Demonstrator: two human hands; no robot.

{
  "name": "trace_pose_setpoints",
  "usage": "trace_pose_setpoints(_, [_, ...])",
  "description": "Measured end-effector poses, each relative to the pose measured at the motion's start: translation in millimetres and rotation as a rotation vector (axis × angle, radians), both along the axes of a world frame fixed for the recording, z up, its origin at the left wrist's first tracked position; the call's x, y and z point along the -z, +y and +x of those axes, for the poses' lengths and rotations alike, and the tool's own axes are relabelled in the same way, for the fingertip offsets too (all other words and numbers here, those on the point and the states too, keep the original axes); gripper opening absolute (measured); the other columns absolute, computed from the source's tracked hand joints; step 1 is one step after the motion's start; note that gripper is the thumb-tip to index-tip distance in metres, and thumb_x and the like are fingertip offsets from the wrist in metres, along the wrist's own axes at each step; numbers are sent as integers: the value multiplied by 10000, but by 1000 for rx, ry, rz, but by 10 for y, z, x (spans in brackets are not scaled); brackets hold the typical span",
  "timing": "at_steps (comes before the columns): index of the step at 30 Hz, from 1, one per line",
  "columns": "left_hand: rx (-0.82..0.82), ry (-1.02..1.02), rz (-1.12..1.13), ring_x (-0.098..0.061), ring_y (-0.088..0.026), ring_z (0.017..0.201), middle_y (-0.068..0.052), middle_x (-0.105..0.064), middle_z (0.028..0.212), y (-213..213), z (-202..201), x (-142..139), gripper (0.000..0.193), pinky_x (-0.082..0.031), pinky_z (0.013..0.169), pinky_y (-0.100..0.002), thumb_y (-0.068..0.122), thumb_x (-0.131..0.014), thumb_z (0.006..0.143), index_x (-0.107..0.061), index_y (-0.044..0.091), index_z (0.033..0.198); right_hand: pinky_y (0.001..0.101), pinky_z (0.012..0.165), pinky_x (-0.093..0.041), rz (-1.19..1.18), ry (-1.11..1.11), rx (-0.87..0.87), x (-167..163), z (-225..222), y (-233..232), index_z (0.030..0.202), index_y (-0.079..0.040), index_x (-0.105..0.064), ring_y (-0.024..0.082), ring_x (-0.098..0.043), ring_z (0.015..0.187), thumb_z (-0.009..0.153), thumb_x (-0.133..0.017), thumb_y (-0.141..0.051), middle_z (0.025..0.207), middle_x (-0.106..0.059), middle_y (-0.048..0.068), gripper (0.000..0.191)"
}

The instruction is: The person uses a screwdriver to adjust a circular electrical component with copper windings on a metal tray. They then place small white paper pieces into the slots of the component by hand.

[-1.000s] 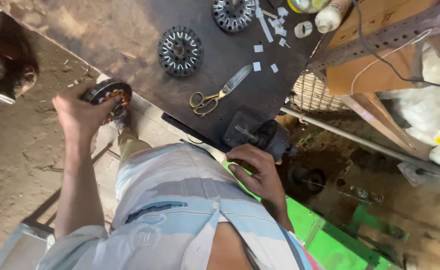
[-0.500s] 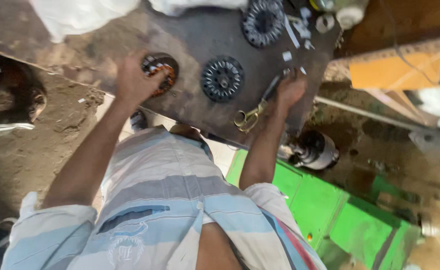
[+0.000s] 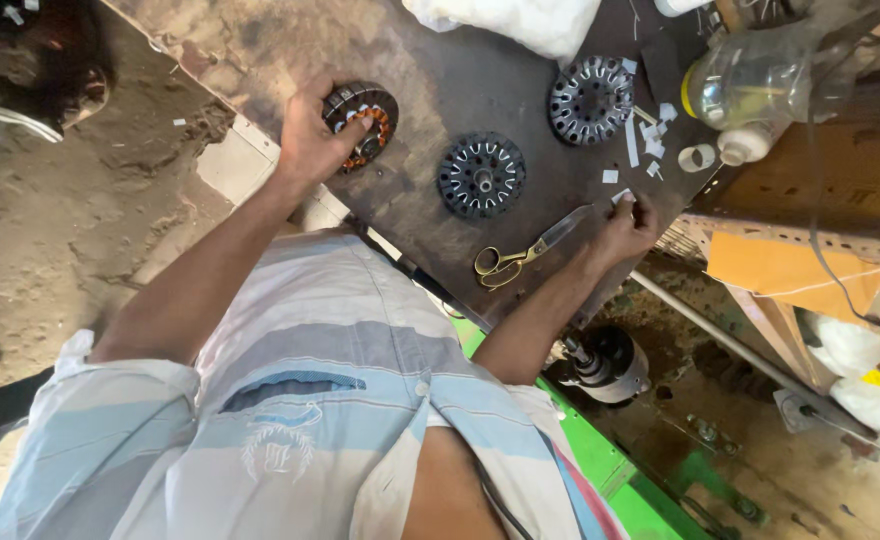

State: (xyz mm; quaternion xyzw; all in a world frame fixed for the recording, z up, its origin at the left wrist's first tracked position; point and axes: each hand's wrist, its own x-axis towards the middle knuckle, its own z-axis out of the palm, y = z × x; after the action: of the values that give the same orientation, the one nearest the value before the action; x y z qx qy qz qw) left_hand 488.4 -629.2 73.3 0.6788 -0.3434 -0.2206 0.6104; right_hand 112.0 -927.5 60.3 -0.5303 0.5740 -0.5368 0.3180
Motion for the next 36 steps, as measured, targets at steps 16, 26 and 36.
trace_pose_setpoints(16, [527, 41, 76, -732, -237, 1034, -125, -738, 1136, -200, 468, -10, 403, -594, 921, -345, 43, -794, 857, -699, 15, 1247, 247, 900, -563, 139, -48, -854, -746, 1640, 2277, 1088, -1, -768, 137, -673, 1045, 845, -784, 61, 1221, -692, 99, 251])
trace_pose_setpoints(26, [404, -90, -147, -478, -361, 1420, -203, -476, 1454, -1, 398, -113, 522, -399, 1220, -444, -64, -719, 930, -527, 27, 1407, 281, 924, -570, 42, -170, -713, -317, 2452, 2245, 1045, 36, -766, 167, -683, 1063, 854, -807, 71, 1168, -708, 124, 199])
trace_pose_setpoints(36, [482, 17, -87, -560, -341, 1328, -177, -528, 1403, 6, 451, -204, 296, -469, 1112, -438, -78, -679, 909, -635, 55, 1169, 274, 835, -549, 17, -250, -559, -176, 2710, 2274, 887, 49, -765, 158, -668, 946, 878, -785, 81, 1037, -734, 126, 39])
